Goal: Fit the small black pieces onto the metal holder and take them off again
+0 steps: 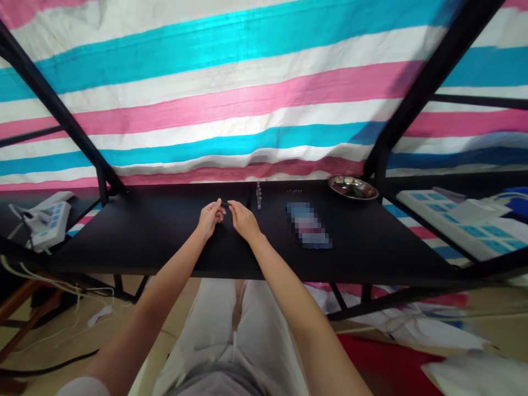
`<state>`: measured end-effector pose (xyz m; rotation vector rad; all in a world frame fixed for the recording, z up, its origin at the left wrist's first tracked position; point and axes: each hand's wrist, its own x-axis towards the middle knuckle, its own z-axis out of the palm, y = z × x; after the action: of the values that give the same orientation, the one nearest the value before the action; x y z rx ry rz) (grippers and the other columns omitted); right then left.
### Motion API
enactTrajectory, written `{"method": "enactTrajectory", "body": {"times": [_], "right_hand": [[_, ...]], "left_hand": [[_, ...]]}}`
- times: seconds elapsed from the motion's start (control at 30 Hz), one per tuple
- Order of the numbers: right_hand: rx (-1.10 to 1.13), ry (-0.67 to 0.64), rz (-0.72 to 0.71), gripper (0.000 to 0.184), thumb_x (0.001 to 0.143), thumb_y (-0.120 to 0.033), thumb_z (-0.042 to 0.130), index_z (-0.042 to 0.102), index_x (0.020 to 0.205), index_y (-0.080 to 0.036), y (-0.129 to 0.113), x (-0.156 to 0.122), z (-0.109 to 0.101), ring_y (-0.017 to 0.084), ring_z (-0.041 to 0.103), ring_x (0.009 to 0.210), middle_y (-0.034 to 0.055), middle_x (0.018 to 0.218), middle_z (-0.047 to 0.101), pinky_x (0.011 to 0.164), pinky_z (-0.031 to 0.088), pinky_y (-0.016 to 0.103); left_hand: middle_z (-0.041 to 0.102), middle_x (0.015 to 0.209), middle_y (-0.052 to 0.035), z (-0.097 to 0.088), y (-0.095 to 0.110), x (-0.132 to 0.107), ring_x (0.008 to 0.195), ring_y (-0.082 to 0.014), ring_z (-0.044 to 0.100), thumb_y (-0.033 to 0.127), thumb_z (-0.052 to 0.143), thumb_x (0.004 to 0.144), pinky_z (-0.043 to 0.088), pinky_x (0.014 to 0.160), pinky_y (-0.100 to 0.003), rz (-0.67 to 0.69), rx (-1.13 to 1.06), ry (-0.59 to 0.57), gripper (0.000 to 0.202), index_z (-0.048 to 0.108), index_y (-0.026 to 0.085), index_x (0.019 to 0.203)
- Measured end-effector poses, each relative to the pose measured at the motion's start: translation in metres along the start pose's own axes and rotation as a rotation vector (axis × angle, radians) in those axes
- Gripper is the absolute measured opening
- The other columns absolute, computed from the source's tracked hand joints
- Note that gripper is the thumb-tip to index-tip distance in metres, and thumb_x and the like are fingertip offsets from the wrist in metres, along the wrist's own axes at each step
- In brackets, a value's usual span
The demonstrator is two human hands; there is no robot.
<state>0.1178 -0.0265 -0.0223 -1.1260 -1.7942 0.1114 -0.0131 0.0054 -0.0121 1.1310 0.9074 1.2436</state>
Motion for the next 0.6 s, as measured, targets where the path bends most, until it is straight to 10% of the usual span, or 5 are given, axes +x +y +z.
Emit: {"method": "enactTrajectory", "body": {"times": [0.37, 0.6], "right_hand": [[-0.05, -0.045, -0.047, 0.031, 0.091, -0.03, 0.031, 0.056, 0.105, -0.017, 0.013, -0.004, -0.003, 0.02, 0.056, 0.088, 0.0109, 0.094, 0.058, 0.079, 0.047, 0.034], [-0.119, -0.018, 0.019, 0.023, 0.085, -0.03, 0.043, 0.06, 0.094, -0.017, 0.016, -0.007, -0.018, 0.017, 0.054, 0.075, 0.0071, 0.085, 0.056, 0.068, 0.045, 0.028]], "left_hand": [[0.061, 0.071, -0.0005, -0.003, -0.001, -0.001, 0.041, -0.003, 0.047, 0.043, 0.073, 0.058, 0.03, 0.036, -0.017, 0.048, 0.034, -0.082, 0.04, 0.059, 0.013, 0.081], [0.056, 0.067, 0.0016, -0.011, -0.003, 0.008, 0.041, -0.0025, 0.042, 0.046, 0.067, 0.063, 0.028, 0.037, -0.017, 0.125, 0.066, 0.251, 0.035, 0.054, 0.014, 0.074]]}}
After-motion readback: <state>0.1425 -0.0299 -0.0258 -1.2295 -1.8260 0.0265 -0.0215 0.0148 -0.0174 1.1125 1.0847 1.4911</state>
